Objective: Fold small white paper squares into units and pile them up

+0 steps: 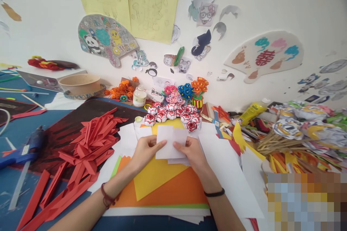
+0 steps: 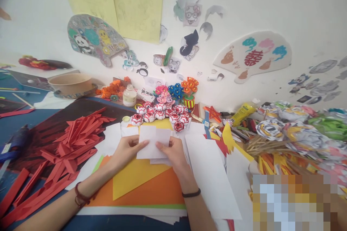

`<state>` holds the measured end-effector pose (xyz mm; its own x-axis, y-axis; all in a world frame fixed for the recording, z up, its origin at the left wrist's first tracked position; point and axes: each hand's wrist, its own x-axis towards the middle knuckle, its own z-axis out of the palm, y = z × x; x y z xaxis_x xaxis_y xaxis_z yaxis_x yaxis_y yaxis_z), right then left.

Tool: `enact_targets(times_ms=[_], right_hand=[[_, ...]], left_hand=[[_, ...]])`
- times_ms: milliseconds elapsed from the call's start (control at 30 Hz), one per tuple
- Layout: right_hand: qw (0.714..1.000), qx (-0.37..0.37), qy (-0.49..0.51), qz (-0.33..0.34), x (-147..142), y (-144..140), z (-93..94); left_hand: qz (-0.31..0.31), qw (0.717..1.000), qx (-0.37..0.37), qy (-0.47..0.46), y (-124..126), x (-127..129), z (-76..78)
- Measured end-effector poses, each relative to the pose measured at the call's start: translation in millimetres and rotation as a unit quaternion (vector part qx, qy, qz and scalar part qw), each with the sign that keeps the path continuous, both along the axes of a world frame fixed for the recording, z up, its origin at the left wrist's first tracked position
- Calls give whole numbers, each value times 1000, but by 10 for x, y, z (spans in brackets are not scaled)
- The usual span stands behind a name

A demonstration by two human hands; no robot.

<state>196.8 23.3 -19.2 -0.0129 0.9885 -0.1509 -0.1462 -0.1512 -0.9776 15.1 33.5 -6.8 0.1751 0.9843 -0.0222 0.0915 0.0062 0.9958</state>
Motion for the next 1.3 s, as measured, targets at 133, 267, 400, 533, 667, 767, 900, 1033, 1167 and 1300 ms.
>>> enact_targets(times_ms=[133,267,400,533,667,767,900,1033,1167,1300], right_hand=[[1000,-12,-9,-3,-6,8,-19],[999,-13,1,-42,-38,12,-44],[997,-16,20,-69,-81,0,-31],[996,-11,32,-80,-110,-9,-5],[995,-14,40,-85,-124,-14,7],[995,-15,43,-92,-128,-16,7],[993,-5,51,-102,-132,-16,-11],[994,-3,47,-97,-128,-2,-47],[996,5,37,-83,-87,18,-59],[999,19,-14,-40,-4,30,-55]], left_hand=[[-10,1000,-15,-3,7,-23,-46],[18,1000,-5,22,-3,-29,-70],[35,999,7,33,-30,-16,-57],[45,998,21,33,-52,-6,-42],[48,998,21,23,-60,-1,-58],[43,999,22,16,-60,-1,-80],[52,998,30,36,-63,-5,-93],[47,997,33,55,-55,-11,-87],[30,996,41,70,-3,-31,-88],[7,993,64,100,51,-60,-93]])
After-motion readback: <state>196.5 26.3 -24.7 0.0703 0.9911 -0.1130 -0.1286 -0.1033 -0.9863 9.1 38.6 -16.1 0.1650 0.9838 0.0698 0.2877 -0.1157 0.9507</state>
